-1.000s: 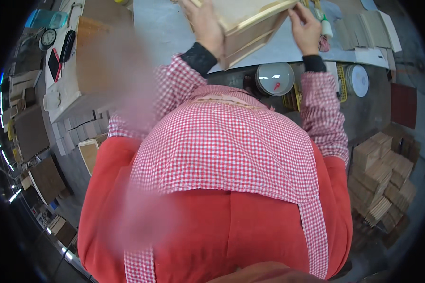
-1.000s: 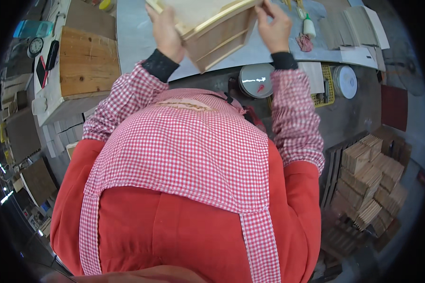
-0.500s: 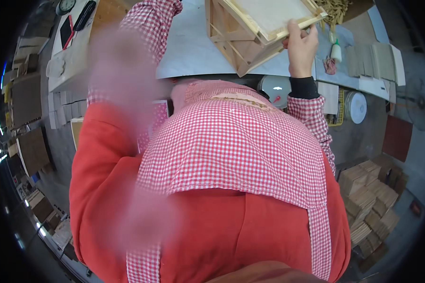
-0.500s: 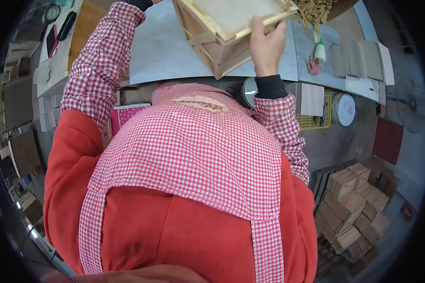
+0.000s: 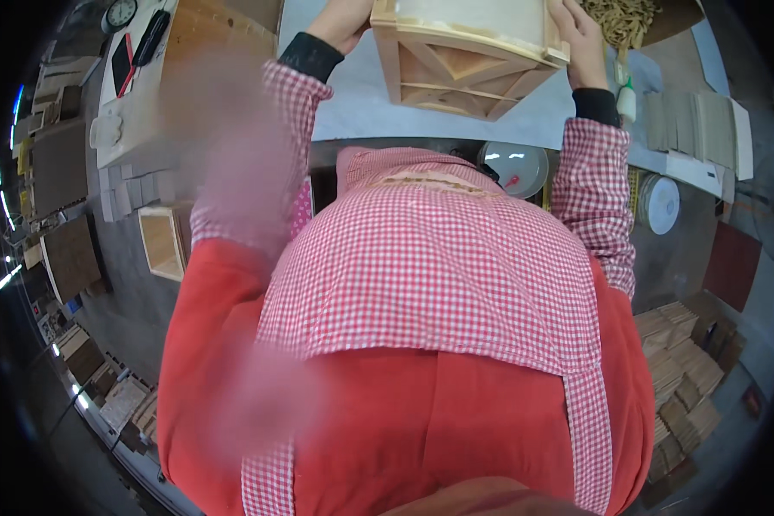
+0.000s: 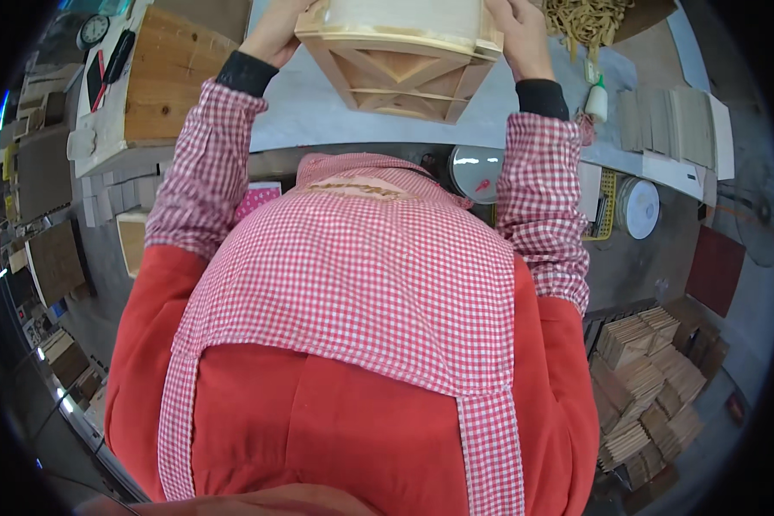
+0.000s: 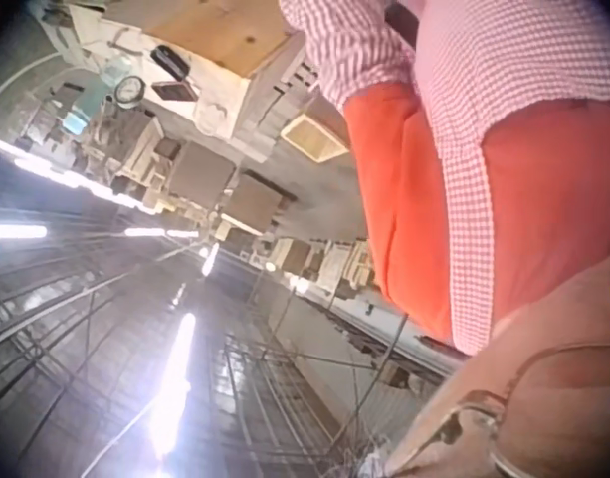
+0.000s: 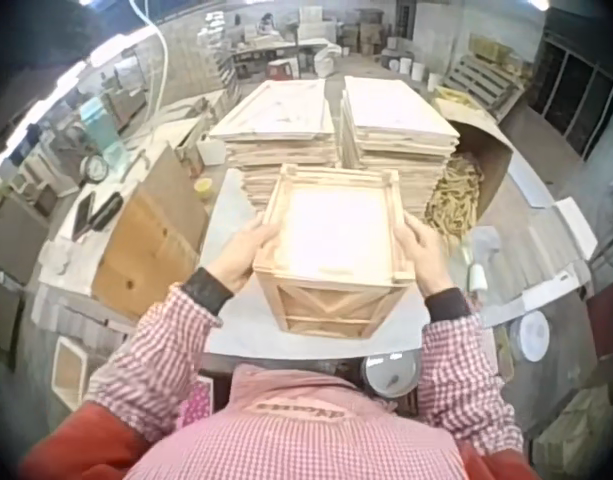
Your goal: Apply wood glue to panels and assemble them into a four-sided wooden box structure.
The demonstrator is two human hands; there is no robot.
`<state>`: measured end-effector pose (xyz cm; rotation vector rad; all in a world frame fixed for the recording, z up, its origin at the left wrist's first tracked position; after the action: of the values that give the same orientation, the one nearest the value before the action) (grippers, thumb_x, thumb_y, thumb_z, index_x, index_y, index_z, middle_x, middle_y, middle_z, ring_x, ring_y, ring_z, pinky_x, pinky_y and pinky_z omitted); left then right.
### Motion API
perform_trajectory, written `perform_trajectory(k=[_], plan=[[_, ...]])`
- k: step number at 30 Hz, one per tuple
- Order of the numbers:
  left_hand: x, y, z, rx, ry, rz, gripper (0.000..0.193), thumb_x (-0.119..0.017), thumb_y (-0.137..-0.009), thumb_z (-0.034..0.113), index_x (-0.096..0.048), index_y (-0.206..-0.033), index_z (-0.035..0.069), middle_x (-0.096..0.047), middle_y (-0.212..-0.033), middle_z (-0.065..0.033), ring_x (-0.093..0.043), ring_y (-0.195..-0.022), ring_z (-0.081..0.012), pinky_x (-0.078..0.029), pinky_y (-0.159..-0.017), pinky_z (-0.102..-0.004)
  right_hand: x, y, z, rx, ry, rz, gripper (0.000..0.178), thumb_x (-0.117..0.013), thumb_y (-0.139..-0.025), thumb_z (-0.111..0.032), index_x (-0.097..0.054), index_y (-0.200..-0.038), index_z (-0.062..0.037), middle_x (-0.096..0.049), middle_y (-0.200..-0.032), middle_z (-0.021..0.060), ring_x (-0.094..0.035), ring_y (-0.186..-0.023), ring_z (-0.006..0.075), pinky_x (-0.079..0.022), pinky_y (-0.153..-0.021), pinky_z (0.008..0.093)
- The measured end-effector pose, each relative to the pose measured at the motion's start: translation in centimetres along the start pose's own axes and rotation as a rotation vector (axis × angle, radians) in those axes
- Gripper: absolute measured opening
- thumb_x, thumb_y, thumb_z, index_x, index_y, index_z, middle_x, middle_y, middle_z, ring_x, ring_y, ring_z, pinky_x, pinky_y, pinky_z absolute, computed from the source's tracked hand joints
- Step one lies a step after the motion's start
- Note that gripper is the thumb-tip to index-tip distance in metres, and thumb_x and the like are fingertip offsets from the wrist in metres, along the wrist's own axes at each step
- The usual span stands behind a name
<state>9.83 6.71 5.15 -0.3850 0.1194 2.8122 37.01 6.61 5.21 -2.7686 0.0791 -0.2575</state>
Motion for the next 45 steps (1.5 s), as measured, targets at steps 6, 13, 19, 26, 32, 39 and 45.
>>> perform_trajectory(k=[6,13,19,26,32,39,45], plan=[[0.4,1.7,0.9,-0.006,-0.003,0.061,0.038,-0.049,-0.098,0.016,-0.045,-0.131,0.0,-0.06,-0.118,-0.0084,-0.058,-0.105,-0.015,-0.048,-0.087,-0.0258,-2.3,-0.8,-4.9,-0.051,-0.102,-0.168,0.047,-0.055,-0.094,-0.025,-0.05,-0.129,0.0063,-0.058,-0.124,0.0124,-0.057,-0.107,0.0181,-0.043,-0.094,0.0276],[2.8,2.4,-2.7,0.001,-0.081,0.101,0.041,-0.054,-0.096,0.025,-0.049,-0.129,0.001,-0.06,-0.113,-0.0062,-0.059,-0.101,-0.0131,-0.048,-0.085,-0.0254,-1.2,2.5,0.1,-0.067,-0.099,-0.118,0.043,-0.056,-0.095,-0.018,-0.05,-0.13,0.0051,-0.06,-0.114,0.006,-0.055,-0.098,0.0099,-0.043,-0.085,0.0225],[0.5,1.6,-0.1,-0.237,-0.089,0.078,0.039,-0.052,-0.097,0.023,-0.048,-0.128,0.0,-0.061,-0.112,-0.0063,-0.059,-0.1,-0.0118,-0.048,-0.084,-0.0237,-0.9,0.8,-1.8,-0.065,-0.086,-0.089,0.043,-0.055,-0.096,-0.02,-0.049,-0.131,0.005,-0.062,-0.109,0.0056,-0.056,-0.092,0.0086,-0.045,-0.081,0.0219],[0.3,-0.6,-1.1,-0.171,-0.02,0.104,0.035,-0.052,-0.097,0.024,-0.05,-0.122,0.0,-0.061,-0.106,-0.007,-0.062,-0.093,-0.015,-0.051,-0.077,-0.0263,0.8,-1.7,1.2,-0.175,-0.005,-0.241,0.037,-0.054,-0.096,-0.021,-0.054,-0.121,0.0071,-0.062,-0.106,0.0054,-0.056,-0.089,0.0091,-0.046,-0.078,0.0226],[0.5,1.5,-2.2,-0.275,-0.225,0.225,0.042,-0.053,-0.097,0.026,-0.049,-0.129,0.0,-0.061,-0.111,-0.0043,-0.059,-0.096,-0.009,-0.048,-0.08,-0.0219,1.9,0.9,0.0,-0.224,0.081,-0.11,0.033,-0.051,-0.098,-0.022,-0.056,-0.115,0.0052,-0.061,-0.102,0.0047,-0.055,-0.088,0.0098,-0.045,-0.076,0.0223],[7.1,5.5,-11.9,0.141,0.199,0.47,0.058,-0.048,-0.096,0.045,-0.045,-0.135,0.003,-0.059,-0.118,-0.0095,-0.052,-0.114,-0.0189,-0.041,-0.094,-0.0341,6.6,3.3,9.8,-0.5,0.2,-0.011,0.045,-0.043,-0.1,-0.036,-0.052,-0.126,0.0005,-0.059,-0.116,0.0106,-0.056,-0.102,0.0173,-0.044,-0.089,0.0286],[2.0,2.0,-19.5,0.505,0.25,0.37,0.051,-0.038,-0.099,0.04,-0.052,-0.127,0.0,-0.061,-0.115,-0.012,-0.06,-0.102,-0.0197,-0.047,-0.088,-0.034,11.2,12.1,30.4,-0.815,0.905,-0.825,0.06,-0.054,-0.091,-0.038,-0.042,-0.138,-0.0038,-0.047,-0.138,0.0167,-0.048,-0.123,0.0292,-0.042,-0.101,0.0405]])
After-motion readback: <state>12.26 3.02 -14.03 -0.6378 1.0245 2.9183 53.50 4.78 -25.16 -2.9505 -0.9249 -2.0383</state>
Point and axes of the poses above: each hand's wrist, its own y-axis away from the middle knuckle, its own x-axis out of the back of the hand, z = x × y, the point moved 10 cm from there along -y, towards the middle knuckle
